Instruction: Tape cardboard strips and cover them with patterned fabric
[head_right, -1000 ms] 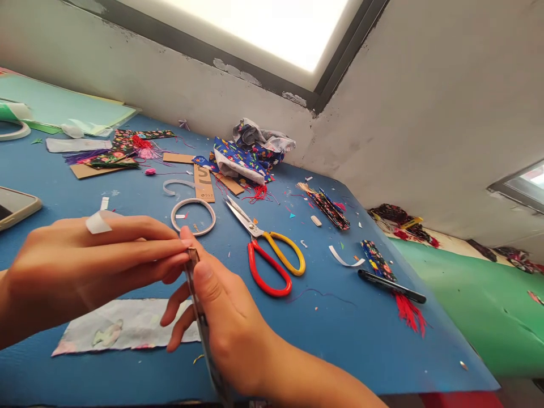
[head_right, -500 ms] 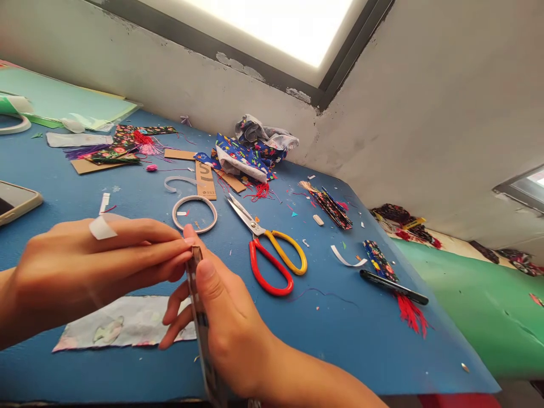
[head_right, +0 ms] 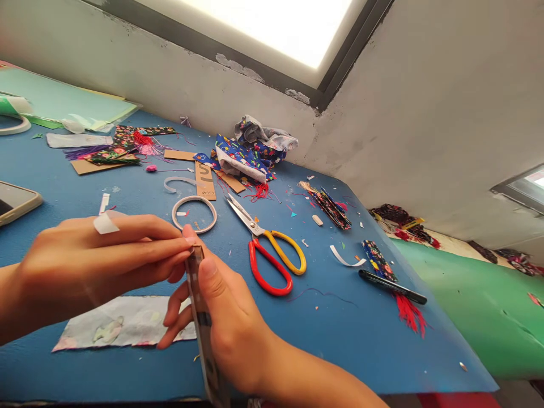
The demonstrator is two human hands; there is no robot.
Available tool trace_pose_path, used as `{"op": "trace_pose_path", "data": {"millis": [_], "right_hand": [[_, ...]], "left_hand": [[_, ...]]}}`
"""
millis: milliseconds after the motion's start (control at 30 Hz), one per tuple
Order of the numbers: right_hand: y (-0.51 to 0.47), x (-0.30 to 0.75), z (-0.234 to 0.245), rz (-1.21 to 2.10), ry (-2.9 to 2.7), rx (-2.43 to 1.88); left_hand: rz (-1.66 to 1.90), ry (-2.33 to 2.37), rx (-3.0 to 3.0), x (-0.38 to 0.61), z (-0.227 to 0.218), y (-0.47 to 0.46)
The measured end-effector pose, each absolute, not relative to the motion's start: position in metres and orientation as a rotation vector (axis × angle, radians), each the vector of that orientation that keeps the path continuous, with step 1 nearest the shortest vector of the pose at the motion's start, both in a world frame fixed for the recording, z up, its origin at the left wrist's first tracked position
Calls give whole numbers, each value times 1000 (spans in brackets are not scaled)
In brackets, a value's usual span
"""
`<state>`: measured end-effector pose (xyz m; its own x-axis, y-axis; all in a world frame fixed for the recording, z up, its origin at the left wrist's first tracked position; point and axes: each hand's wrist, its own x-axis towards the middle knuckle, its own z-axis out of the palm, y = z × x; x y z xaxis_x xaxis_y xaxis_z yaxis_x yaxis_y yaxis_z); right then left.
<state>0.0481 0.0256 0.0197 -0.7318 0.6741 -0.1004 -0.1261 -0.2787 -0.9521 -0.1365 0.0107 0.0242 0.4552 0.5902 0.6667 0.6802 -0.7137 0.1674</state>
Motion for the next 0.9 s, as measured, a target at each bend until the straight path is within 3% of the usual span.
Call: {"op": "trace_pose_path", "data": {"millis": [467, 900], "right_hand": [[26, 51, 14, 2070, -1480, -732], [21, 50, 12, 2126, -1364, -697]], "left_hand": [[-2077, -2044, -2836, -121, 39, 19], [-2129, -1942, -2683, -117, 39, 16]]}}
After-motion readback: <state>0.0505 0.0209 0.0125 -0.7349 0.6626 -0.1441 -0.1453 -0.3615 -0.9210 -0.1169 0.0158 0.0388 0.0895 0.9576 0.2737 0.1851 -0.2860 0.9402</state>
